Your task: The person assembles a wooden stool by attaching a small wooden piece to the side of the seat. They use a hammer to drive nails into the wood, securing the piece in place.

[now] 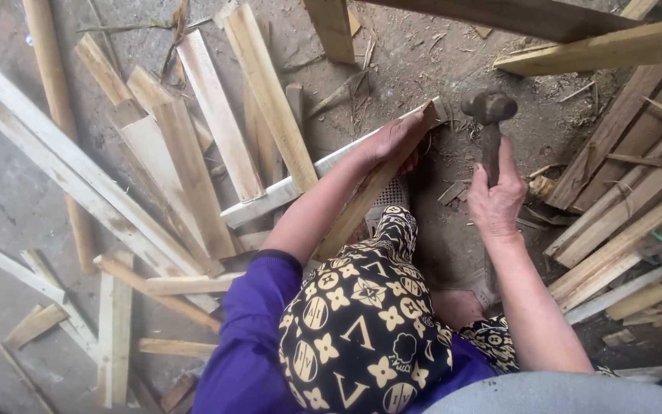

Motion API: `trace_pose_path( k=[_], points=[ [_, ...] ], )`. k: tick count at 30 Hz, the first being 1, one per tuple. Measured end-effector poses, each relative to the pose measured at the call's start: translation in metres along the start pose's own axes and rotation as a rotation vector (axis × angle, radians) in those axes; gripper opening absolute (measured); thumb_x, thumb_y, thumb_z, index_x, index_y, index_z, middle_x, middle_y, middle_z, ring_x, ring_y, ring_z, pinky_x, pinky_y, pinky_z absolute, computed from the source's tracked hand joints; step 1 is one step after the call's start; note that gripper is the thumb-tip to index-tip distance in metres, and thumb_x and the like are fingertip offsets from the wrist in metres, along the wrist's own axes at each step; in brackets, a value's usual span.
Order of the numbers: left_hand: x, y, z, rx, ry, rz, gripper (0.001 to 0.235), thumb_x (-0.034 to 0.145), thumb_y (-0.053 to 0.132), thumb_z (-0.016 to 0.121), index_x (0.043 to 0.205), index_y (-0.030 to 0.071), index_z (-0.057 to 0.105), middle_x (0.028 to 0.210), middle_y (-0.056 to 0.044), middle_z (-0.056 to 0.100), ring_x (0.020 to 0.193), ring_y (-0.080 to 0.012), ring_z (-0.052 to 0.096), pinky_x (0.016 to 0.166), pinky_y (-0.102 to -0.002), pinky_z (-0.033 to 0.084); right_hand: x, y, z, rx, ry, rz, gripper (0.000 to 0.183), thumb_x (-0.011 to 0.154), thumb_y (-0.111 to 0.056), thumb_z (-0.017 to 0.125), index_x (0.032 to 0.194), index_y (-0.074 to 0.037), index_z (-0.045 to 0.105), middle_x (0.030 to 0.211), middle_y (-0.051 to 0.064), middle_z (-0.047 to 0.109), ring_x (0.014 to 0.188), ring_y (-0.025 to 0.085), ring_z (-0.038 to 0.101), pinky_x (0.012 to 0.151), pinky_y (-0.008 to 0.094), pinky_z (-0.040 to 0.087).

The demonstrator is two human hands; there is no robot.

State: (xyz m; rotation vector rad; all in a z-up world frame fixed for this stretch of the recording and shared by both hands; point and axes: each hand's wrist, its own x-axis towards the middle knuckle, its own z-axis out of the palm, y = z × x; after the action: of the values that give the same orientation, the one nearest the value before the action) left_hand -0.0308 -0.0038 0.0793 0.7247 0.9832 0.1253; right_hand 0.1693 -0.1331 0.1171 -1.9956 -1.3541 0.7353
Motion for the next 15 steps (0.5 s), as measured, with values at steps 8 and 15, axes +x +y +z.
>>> trace_pose_path(
  k=[8, 15],
  points=[
    [0.016, -0.037, -0.013, -0.276, -0.104, -0.035, 0.068, 0.100, 0.055, 0.038, 0.105, -0.009, 0.062, 0.074, -0.027, 0.071, 0.057, -0.0329, 0.074, 0.047, -0.043, 0.066, -0.003, 0.066, -0.003, 0.376, -0.098, 0.352, 0.049, 0.099, 0.001, 0.060, 0.145, -0.013, 0.054, 0.088, 0.013, 0.063, 0.055, 0.016, 0.059, 0.042, 0.026, 0.052],
    [-0.002, -0.008, 0.014, 0.432, 0.279, 0.161, 0.071, 0.084, 0.079, 0.058, 0.112, 0.017, 0.075, 0.097, -0.014, 0.077, 0.100, -0.0344, 0.075, 0.088, -0.049, 0.061, -0.001, 0.076, -0.008, 0.480, -0.080, 0.382, 0.050, 0.100, 0.001, 0.058, 0.148, -0.011, 0.052, 0.075, 0.012, 0.056, 0.047, 0.013, 0.054, 0.036, 0.025, 0.046]
  ],
)
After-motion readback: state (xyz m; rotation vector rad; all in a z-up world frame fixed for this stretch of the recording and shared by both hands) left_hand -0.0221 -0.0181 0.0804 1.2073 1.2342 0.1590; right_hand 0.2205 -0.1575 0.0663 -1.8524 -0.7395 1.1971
